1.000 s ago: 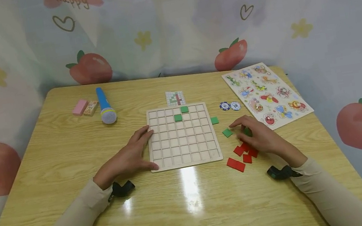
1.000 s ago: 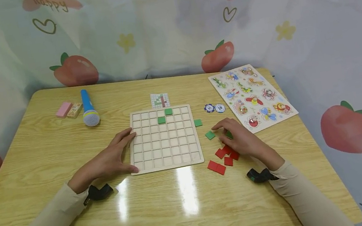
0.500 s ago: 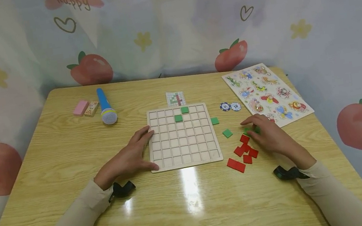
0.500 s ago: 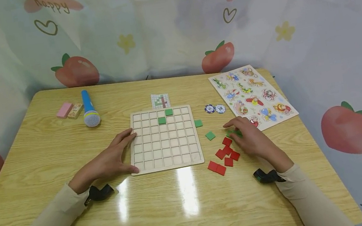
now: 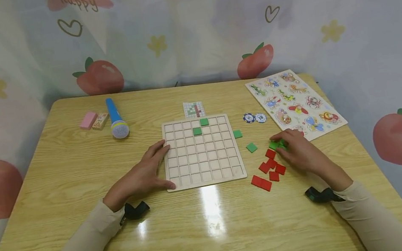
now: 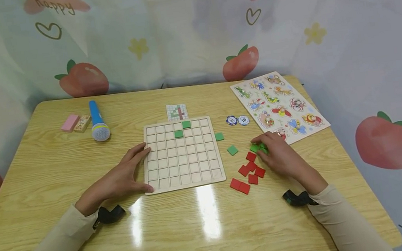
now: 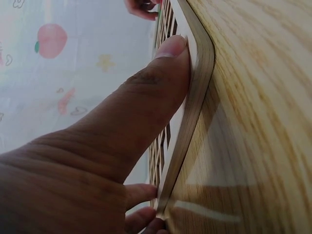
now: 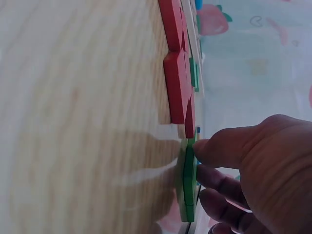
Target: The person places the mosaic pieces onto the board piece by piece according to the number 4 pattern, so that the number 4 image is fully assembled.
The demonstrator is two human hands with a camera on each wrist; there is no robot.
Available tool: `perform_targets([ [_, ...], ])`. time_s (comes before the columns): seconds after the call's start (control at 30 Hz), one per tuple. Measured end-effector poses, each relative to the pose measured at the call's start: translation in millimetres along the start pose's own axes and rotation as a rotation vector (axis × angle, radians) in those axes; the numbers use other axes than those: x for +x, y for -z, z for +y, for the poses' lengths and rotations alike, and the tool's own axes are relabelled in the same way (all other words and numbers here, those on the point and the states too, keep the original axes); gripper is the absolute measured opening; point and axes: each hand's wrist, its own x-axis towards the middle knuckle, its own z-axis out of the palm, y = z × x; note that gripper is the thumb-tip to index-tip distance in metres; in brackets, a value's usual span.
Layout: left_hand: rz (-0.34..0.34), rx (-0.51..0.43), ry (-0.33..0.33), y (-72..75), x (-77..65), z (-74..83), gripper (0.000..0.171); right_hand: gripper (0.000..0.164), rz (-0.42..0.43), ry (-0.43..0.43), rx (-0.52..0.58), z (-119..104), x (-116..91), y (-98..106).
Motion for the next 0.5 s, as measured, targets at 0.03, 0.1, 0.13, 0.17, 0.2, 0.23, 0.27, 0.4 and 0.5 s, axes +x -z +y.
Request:
perform_targets([
  [0.03, 0.000, -0.001, -0.001, 0.1, 0.0, 0.1, 0.123, 0.032, -0.003, -0.008, -0.005, -0.9, 0.2, -0.4],
  [0.1, 0.001, -0.003, -0.002, 0.1, -0.2, 0.0, 0.123, 0.034, -0.010, -0.025, -0.014, -3.0, 0.5, -0.9],
  [0.13, 0.001, -0.002, -0.002, 0.1, -0.3, -0.1, 0.123, 0.034, -0.013, -0.032, -0.019, -3.8, 0.5, -1.2],
  [0.17, 0.002, 0.000, -0.003, 0.0, -0.4, -0.4, 0.123, 0.035, -0.016, -0.039, -0.024, -4.5, 0.6, -1.5],
  [0.2, 0.002, 0.002, -0.004, 0.0, -0.4, -0.6, 0.123, 0.036, -0.019, -0.047, -0.027, -5.0, 0.7, -2.0],
  [0.23, 0.003, 0.005, -0.004, -0.1, -0.4, -0.8, 0.124, 0.036, -0.024, -0.054, -0.030, -5.6, 0.7, -2.3],
  [0.27, 0.003, 0.005, -0.004, -0.2, -0.4, -1.0, 0.124, 0.037, -0.029, -0.059, -0.031, -5.9, 0.7, -2.7],
  [0.4, 0.001, 0.008, -0.005, -0.2, -0.2, -1.2, 0.124, 0.037, -0.038, -0.068, -0.028, -7.3, 1.5, -4.0],
  [0.5, -0.004, 0.005, -0.008, 0.1, 0.1, -0.8, 0.124, 0.035, -0.032, -0.062, -0.017, -9.0, 2.8, -3.4],
])
